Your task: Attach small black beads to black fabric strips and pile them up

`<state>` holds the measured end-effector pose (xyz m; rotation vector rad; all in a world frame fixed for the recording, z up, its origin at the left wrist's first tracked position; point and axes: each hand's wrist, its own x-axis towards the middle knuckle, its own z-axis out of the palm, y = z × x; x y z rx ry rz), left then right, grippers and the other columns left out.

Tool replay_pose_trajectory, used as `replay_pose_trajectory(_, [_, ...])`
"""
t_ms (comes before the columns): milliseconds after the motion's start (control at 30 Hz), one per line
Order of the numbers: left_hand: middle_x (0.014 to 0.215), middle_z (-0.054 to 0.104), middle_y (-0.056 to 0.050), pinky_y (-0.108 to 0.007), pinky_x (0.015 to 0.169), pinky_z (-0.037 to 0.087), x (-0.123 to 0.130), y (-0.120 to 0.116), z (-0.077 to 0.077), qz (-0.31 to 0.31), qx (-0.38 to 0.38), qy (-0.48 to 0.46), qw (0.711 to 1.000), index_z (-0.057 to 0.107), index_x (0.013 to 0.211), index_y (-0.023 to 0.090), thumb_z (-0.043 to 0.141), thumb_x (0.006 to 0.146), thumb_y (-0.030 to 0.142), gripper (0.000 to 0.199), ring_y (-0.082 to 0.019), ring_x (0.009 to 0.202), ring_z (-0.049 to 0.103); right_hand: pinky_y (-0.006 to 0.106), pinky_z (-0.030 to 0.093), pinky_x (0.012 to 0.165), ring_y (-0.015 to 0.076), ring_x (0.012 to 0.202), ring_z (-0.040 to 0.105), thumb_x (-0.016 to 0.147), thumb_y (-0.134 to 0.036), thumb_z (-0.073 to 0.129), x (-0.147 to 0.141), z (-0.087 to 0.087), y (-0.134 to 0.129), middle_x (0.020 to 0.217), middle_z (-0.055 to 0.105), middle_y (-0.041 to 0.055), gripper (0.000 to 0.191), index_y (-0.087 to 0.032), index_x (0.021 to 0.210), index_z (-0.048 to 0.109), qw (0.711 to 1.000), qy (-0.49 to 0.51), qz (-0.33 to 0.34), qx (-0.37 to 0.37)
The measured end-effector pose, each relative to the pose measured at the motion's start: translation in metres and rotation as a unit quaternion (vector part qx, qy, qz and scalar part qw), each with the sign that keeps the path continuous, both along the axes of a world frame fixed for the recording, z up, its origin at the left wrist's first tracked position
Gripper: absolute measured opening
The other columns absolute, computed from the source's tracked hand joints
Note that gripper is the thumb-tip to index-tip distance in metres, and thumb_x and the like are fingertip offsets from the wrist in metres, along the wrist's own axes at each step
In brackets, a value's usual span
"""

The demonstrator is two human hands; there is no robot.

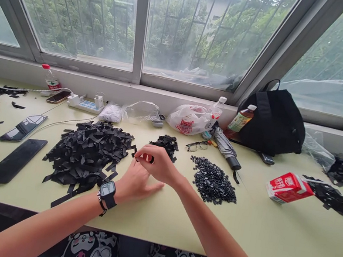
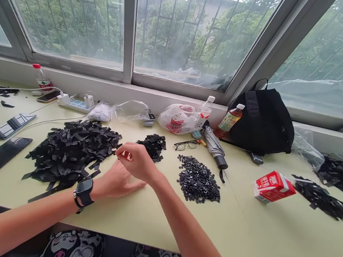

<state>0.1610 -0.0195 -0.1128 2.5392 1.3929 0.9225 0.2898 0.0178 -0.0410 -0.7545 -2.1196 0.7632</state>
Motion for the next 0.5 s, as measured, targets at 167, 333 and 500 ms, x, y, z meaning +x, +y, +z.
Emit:
replay_pose_trajectory(167, [0.173,0.015,-0.015,-0.071,0.119,0.021,-0.002,0.017,0.009,0.03,-0.059,0.069,0.995,0.015,0.166,0.035,0.052,0.083,0.084,0.104,-0.049,0.157,0.012,0.03,0.054,0.073,0.0188,0.082,0.066,0.087,-0.036,0.069,0.088,-0.002,0.042,0.094,0.072,0.0056,0.035,-0.019,0.118,0.07,0.982,0.103,-0.147,-0.052])
replay_pose_trajectory(333, [0.175,0.006,-0.011,-0.074,0.118,0.017,0.006,0.037,0.014,0.05,-0.04,0.072,0.995,0.014,0.166,0.039,0.055,0.075,0.089,0.111,-0.052,0.156,0.007,0.035,0.05,0.076,0.0212,0.08,0.061,0.088,-0.046,0.058,0.114,-0.022,0.102,0.089,0.07,0.0088,0.03,-0.018,0.092,0.066,0.952,0.1,-0.282,-0.066])
replay_pose_trajectory(500, [0.174,0.013,-0.011,-0.075,0.118,0.015,0.022,0.052,0.007,0.061,-0.052,0.07,0.994,0.026,0.164,0.039,0.055,0.073,0.091,0.109,-0.053,0.155,0.013,0.031,0.045,0.075,0.0184,0.076,0.053,0.084,-0.036,0.055,0.085,-0.037,0.143,0.078,0.063,0.002,0.016,-0.021,0.079,0.054,0.966,0.03,-0.246,-0.078])
